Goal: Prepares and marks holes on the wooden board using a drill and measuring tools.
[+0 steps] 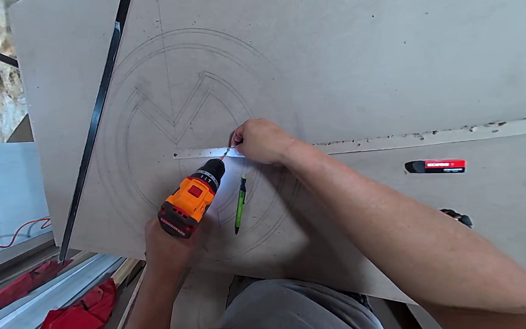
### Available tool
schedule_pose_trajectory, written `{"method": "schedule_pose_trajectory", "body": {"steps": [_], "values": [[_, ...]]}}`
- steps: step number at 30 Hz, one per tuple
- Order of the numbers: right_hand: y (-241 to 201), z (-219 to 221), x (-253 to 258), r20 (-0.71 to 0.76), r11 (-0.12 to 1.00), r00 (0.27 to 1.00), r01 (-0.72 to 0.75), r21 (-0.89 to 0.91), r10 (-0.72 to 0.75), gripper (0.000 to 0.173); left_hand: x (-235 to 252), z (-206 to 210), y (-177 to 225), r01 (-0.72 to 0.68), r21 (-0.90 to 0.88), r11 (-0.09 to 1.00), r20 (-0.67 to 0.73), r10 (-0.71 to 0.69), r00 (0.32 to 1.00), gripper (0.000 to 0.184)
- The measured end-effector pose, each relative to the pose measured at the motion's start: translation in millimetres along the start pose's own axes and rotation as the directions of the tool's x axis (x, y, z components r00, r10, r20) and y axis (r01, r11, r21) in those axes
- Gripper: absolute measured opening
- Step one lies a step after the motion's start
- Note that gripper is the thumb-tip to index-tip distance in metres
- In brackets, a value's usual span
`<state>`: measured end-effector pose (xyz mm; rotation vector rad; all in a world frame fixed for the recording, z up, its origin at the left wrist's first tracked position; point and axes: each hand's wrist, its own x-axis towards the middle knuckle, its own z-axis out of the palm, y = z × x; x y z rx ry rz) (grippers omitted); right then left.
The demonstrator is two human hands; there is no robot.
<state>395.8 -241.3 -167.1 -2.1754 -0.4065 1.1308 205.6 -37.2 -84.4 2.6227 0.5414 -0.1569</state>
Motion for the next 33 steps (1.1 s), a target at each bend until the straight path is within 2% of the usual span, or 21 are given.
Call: {"method": "schedule_pose_trajectory", "body": {"steps": [9,14,21,25,29,33], "values": [[2.4,-3.9,-1.0,0.014,0.999,0.999,0.029,0.024,-0.029,0.013,-0.7,3.1,1.0,0.004,0.014,1.000,-0.002,-0.004,1.000,0.042],[3.0,-3.3,-1.0,0.011,0.999,0.999,0.033,0.037,-0.034,0.012,-3.0,3.6,3.2,0.036,0.005,0.999,0.008,-0.036,0.999,0.047],[4.2,-2.6,-0.7,0.017,0.999,0.999,0.041,0.030,-0.041,0.013,-4.9,-1.9,-0.1,0.016,-0.017,1.000,0.079,-0.015,0.997,0.046],[4.6,-2.9,-1.3,0.010,0.998,0.999,0.041,0.038,-0.041,0.013,0.0,-5.3,2.8,0.055,0.006,0.998,0.109,-0.056,0.992,0.053],[4.8,-2.7,-0.8,0.011,0.998,0.999,0.047,0.038,-0.048,0.012,0.2,-3.3,0.5,0.073,-0.065,0.995,0.087,-0.067,0.994,0.049],[5.0,-2.0,-0.9,0.008,0.998,0.999,0.047,0.040,-0.047,0.013,-2.1,-0.2,-1.4,-0.017,-0.015,1.000,0.050,0.017,0.999,0.052]]}}
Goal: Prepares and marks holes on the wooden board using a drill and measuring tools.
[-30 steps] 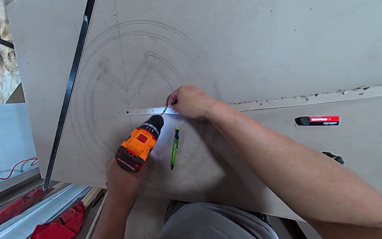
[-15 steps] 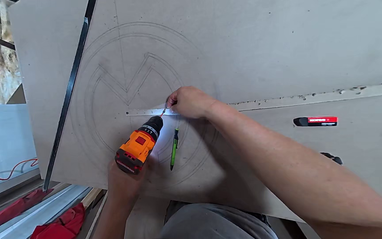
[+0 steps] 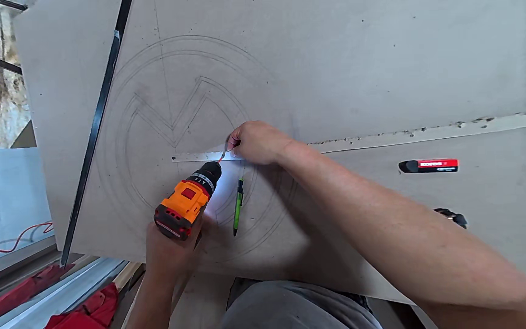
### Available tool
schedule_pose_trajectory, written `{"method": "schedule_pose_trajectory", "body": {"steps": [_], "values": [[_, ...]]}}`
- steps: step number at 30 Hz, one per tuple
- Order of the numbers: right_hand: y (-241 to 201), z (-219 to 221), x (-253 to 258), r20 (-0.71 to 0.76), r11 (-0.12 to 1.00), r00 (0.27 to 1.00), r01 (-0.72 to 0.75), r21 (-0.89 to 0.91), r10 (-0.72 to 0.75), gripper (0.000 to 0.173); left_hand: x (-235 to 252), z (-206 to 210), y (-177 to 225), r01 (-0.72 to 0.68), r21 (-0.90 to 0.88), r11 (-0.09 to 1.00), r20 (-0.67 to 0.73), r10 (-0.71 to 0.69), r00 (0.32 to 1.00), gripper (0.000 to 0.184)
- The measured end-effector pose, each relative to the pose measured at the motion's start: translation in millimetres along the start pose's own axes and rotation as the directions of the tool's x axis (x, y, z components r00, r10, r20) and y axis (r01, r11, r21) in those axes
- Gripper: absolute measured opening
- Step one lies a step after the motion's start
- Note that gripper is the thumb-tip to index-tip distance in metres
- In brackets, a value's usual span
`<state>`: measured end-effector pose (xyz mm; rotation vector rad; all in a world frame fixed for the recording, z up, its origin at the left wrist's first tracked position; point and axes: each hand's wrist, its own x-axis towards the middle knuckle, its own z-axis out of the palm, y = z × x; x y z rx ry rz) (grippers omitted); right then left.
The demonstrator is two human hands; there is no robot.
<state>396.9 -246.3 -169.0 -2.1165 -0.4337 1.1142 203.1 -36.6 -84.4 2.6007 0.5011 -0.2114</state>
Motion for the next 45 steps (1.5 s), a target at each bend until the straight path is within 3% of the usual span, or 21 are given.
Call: {"method": "schedule_pose_trajectory", "body": {"steps": [23,33,38,42,45], "values": [[3,3,0,-0.014,1.000,1.000,0.009,-0.001,-0.009,0.012,1,-1,3,0.084,-0.025,0.996,0.003,-0.084,0.996,0.046],[6,17,-4,-0.138,1.000,0.990,0.014,-0.010,-0.016,0.011,2,-2,3,0.084,-0.023,0.996,0.015,-0.083,0.996,0.044],[5,20,-6,-0.159,1.000,0.987,0.020,-0.013,-0.022,0.010,0,-1,0,0.081,-0.026,0.996,0.011,-0.081,0.997,0.052],[6,36,-8,-0.315,0.978,0.942,0.058,-0.199,-0.120,0.012,-1,1,-3,0.066,-0.044,0.997,-0.006,-0.066,0.998,0.050],[14,53,-6,-0.482,0.951,0.844,0.098,-0.294,-0.236,0.014,0,1,-3,0.098,-0.038,0.994,0.010,-0.097,0.995,0.048]]}}
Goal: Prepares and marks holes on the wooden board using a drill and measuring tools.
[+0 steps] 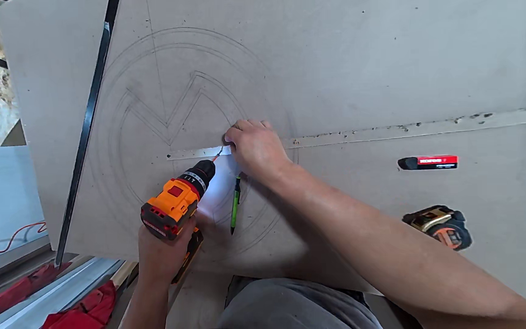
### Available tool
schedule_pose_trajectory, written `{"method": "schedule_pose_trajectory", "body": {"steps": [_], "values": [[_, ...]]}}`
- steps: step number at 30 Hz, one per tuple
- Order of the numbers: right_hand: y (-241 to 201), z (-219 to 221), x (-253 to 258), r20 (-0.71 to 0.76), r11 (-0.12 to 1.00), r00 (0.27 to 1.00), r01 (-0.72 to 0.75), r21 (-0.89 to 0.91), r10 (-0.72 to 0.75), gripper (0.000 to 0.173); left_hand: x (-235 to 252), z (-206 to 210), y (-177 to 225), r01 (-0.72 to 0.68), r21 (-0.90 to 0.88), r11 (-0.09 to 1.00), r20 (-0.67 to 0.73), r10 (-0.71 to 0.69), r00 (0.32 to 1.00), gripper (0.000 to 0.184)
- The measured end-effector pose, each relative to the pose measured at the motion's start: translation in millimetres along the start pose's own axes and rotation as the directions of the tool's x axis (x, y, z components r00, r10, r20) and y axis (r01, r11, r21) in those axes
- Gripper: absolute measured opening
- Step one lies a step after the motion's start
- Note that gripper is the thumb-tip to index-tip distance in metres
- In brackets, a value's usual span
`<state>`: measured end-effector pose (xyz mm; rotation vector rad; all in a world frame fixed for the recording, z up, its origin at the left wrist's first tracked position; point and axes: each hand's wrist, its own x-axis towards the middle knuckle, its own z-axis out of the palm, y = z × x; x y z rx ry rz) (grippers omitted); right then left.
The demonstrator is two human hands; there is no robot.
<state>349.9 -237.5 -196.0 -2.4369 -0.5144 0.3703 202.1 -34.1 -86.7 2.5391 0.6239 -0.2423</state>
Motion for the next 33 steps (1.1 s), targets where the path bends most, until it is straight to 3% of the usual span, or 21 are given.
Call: {"method": "schedule_pose_trajectory", "body": {"steps": [3,6,13,16,18,21,25,29,33], "values": [[2,16,-8,-0.145,0.992,0.982,0.122,-0.027,-0.125,0.015,2,0,-1,0.005,-0.018,1.000,0.009,-0.005,1.000,0.044],[0,29,-12,-0.169,0.981,0.966,0.193,-0.025,-0.195,0.013,4,-1,-4,0.008,-0.038,0.999,0.024,-0.008,1.000,0.044],[4,43,1,-0.216,0.970,0.948,0.242,0.009,-0.234,0.013,4,-16,-22,-0.032,-0.151,0.988,0.030,0.037,0.999,0.050],[8,39,-2,-0.296,0.957,0.933,0.255,0.139,-0.206,0.017,2,-33,-44,-0.097,-0.245,0.965,-0.058,0.086,0.995,0.045],[5,29,-17,-0.337,0.942,0.929,0.242,0.231,-0.156,0.021,1,-43,-56,-0.043,-0.169,0.985,-0.100,0.026,0.995,0.044],[-4,23,-66,-0.338,0.958,0.939,0.152,0.244,-0.063,0.021,6,-57,-87,0.100,0.160,0.982,-0.066,-0.090,0.994,0.044],[-1,40,-154,-0.325,0.986,0.937,-0.085,0.147,0.129,0.022,40,-57,-139,0.087,0.277,0.957,0.025,-0.098,0.995,0.058],[-13,56,-208,-0.361,0.949,0.878,-0.293,0.118,0.316,0.021,63,-45,-183,-0.007,0.403,0.915,0.029,-0.005,1.000,0.075],[-44,65,-214,-0.250,0.908,0.872,-0.405,0.111,0.420,0.015,44,-46,-172,-0.239,0.341,0.909,-0.076,0.280,0.957,0.061]]}}
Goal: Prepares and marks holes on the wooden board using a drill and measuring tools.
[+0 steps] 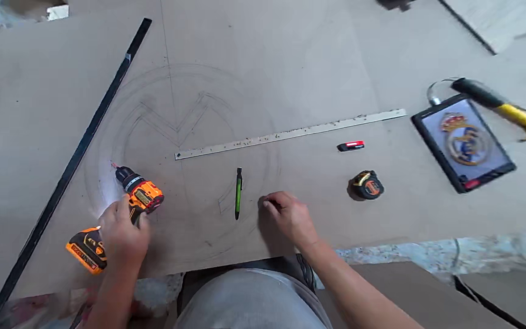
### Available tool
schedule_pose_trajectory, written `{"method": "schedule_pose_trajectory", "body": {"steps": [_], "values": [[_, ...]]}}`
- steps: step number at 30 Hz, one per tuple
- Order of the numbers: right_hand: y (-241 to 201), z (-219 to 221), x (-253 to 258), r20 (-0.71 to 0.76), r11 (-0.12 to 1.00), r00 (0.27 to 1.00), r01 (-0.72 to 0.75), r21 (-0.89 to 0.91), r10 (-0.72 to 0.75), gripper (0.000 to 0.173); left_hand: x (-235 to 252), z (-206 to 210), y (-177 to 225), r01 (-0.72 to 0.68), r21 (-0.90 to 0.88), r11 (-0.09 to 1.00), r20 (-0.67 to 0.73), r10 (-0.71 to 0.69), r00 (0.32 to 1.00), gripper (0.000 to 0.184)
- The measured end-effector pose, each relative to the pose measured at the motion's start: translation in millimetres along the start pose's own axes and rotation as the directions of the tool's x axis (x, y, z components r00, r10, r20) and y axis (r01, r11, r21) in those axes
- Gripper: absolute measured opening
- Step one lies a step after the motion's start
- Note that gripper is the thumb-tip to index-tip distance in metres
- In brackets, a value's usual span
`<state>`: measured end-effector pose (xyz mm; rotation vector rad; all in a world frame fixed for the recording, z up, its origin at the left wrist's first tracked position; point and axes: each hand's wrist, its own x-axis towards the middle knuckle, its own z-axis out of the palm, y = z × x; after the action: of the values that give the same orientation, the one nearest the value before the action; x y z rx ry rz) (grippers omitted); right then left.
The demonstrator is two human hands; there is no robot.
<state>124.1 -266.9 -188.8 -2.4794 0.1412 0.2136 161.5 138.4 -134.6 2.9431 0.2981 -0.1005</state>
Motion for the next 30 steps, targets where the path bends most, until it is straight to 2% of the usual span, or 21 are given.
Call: {"method": "schedule_pose_trajectory", "body": {"steps": [2,4,7,9,11,13,15,17,19,21,23,25,27,29,30], "values": [[-10,8,-4,0.044,0.998,0.998,-0.044,-0.035,0.046,0.016,-12,-4,28,-0.111,-0.085,0.990,0.048,0.116,0.992,0.051],[-14,10,-3,0.037,0.996,0.996,-0.081,-0.048,0.082,0.025,-22,-1,64,-0.145,-0.168,0.975,0.243,0.183,0.953,0.045],[-5,-22,-2,-0.049,0.983,0.988,-0.149,-0.104,0.145,0.040,-34,14,116,-0.155,-0.296,0.943,0.365,0.262,0.893,0.042],[18,-64,-5,-0.186,0.952,0.954,-0.265,-0.152,0.236,0.049,-39,18,144,-0.159,-0.341,0.927,0.402,0.296,0.866,0.039],[59,-99,-8,-0.294,0.901,0.892,-0.400,-0.166,0.342,0.072,-42,21,166,-0.170,-0.374,0.912,0.426,0.332,0.842,0.038],[102,-119,-7,-0.325,0.862,0.859,-0.470,-0.190,0.396,0.090,-41,21,185,-0.171,-0.399,0.901,0.467,0.360,0.808,0.038],[128,-133,-1,-0.285,0.868,0.872,-0.458,-0.192,0.397,0.086,-40,22,203,-0.152,-0.420,0.895,0.505,0.370,0.780,0.038],[142,-143,13,-0.241,0.890,0.888,-0.432,-0.142,0.392,0.070,-38,24,218,-0.121,-0.464,0.878,0.514,0.378,0.770,0.037],[139,-146,20,-0.148,0.937,0.935,-0.338,-0.084,0.324,0.060,-41,29,232,-0.070,-0.537,0.841,0.500,0.385,0.776,0.036],[112,-142,25,0.019,0.994,0.994,-0.107,0.006,0.107,0.059,-42,34,244,0.020,-0.643,0.766,0.493,0.394,0.776,0.038],[68,-125,25,0.186,0.983,0.972,0.118,0.138,-0.142,0.061,-42,32,253,0.165,-0.752,0.638,0.517,0.416,0.748,0.041],[27,-102,28,0.251,0.918,0.900,0.289,0.270,-0.357,0.057,-38,25,253,0.325,-0.818,0.475,0.533,0.412,0.739,0.034],[4,-85,39,0.279,0.870,0.847,0.350,0.348,-0.452,0.063,-29,21,242,0.412,-0.840,0.351,0.526,0.346,0.777,0.025],[-12,-80,52,0.410,0.895,0.810,0.294,0.335,-0.420,0.082,-19,17,227,0.458,-0.839,0.294,0.536,0.296,0.791,0.021],[-18,-79,58,0.479,0.912,0.787,0.255,0.321,-0.389,0.092,-14,15,222,0.470,-0.831,0.298,0.547,0.284,0.787,0.021]]}}
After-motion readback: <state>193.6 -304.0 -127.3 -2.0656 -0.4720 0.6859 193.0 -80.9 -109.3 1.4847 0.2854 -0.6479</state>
